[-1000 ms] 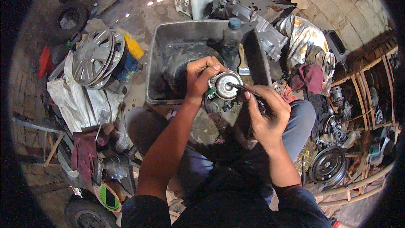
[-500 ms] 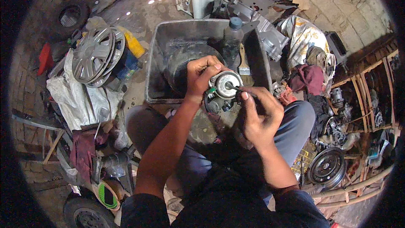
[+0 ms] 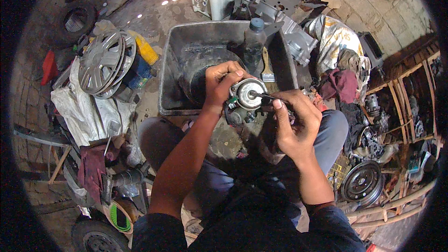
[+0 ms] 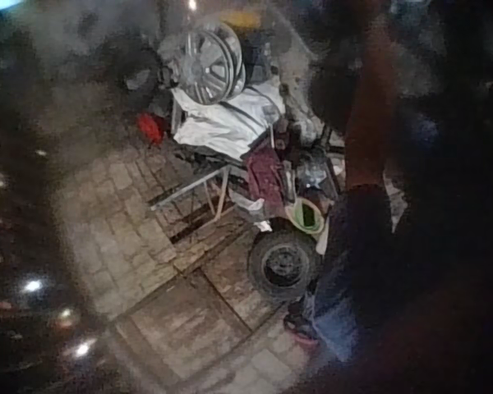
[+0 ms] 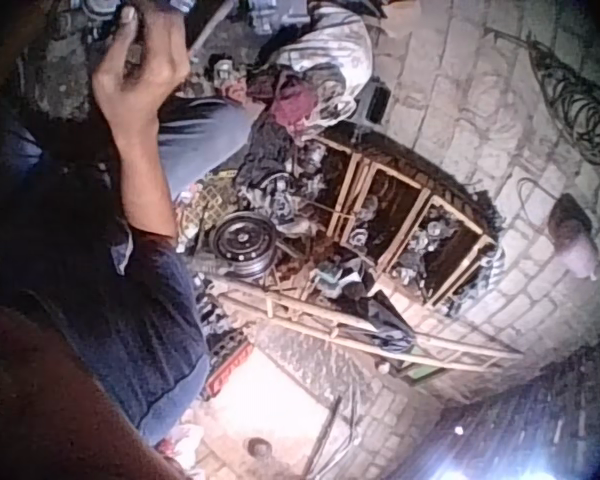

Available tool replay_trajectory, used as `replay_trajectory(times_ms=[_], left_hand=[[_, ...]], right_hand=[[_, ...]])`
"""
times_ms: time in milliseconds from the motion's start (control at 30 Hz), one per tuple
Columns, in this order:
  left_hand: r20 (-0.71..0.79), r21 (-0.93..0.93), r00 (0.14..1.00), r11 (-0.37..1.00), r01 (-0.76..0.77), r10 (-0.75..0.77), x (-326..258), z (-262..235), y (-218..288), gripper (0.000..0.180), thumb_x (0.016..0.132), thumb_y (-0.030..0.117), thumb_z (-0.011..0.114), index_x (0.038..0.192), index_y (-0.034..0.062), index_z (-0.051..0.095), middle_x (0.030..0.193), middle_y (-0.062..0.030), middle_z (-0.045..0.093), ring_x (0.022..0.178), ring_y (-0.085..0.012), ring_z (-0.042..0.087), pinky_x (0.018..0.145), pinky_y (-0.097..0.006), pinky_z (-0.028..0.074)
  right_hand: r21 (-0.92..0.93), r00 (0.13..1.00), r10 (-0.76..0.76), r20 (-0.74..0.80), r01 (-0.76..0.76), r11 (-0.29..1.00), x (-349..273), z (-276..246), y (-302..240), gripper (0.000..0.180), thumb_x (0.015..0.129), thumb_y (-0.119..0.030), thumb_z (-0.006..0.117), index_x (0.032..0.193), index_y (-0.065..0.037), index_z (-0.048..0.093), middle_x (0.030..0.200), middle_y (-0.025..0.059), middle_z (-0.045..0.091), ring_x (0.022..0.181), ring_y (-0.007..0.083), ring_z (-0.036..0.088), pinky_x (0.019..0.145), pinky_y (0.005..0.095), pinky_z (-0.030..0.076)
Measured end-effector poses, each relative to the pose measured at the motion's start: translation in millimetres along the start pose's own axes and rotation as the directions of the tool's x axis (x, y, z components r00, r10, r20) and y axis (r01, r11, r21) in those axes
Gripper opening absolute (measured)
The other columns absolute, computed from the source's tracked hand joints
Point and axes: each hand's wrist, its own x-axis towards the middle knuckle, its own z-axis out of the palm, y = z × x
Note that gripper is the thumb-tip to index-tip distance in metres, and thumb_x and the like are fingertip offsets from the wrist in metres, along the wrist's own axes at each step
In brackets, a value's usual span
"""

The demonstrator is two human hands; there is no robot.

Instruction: The person cleans a carburetor by pouring liquid from a plastic bottle into a metal tray and scrubbing the part with a brush. They repeatedly rotate the carburetor to access different surfaces, occasionally rinsing it with more liquid.

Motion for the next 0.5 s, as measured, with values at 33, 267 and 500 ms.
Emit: replay_trajectory(times_ms=[33, 267, 500], left_hand=[[-0.004, -0.007, 1.000, 1.000, 0.006, -0.006, -0.4, 0.5, 0.9, 0.021, 0.090, 0.013, 0.057, 0.074, 0.0004, 0.060, 0.087, -0.0208, 0.073, 0.077, -0.0218, 0.066, 0.075, -0.036, 0.054], [-0.003, 0.042, 1.000, 0.999, 0.000, 0.000, -0.3, 7.2, 8.5, 0.020, 0.088, 0.012, 0.058, 0.073, -0.0003, 0.061, 0.085, -0.0202, 0.072, 0.077, -0.0218, 0.065, 0.074, -0.037, 0.053], [-0.033, 0.058, 0.999, 0.998, -0.018, 0.020, -0.4, 6.3, 6.7, 0.022, 0.089, 0.011, 0.059, 0.071, -0.0009, 0.060, 0.082, -0.0178, 0.071, 0.074, -0.0194, 0.065, 0.071, -0.034, 0.053]], right_hand=[[-0.006, 1.000, -0.001, 0.011, 0.001, 1.000, -0.5, 0.2, 0.4, 0.010, 0.086, 0.005, 0.067, 0.095, 0.004, 0.071, 0.085, 0.0169, 0.068, 0.071, 0.0279, 0.066, 0.065, 0.0347, 0.052], [-0.040, 0.998, -0.049, 0.026, 0.050, 0.998, 1.6, 4.4, -5.1, 0.013, 0.085, 0.007, 0.069, 0.097, 0.004, 0.072, 0.085, 0.0163, 0.070, 0.073, 0.0284, 0.069, 0.067, 0.0356, 0.054], [0.131, 0.887, 0.371, 0.274, -0.417, 0.900, 13.0, -9.3, 8.3, 0.011, 0.094, -0.003, 0.064, 0.098, 0.004, 0.070, 0.083, 0.0153, 0.071, 0.076, 0.0171, 0.069, 0.067, 0.0308, 0.051]])
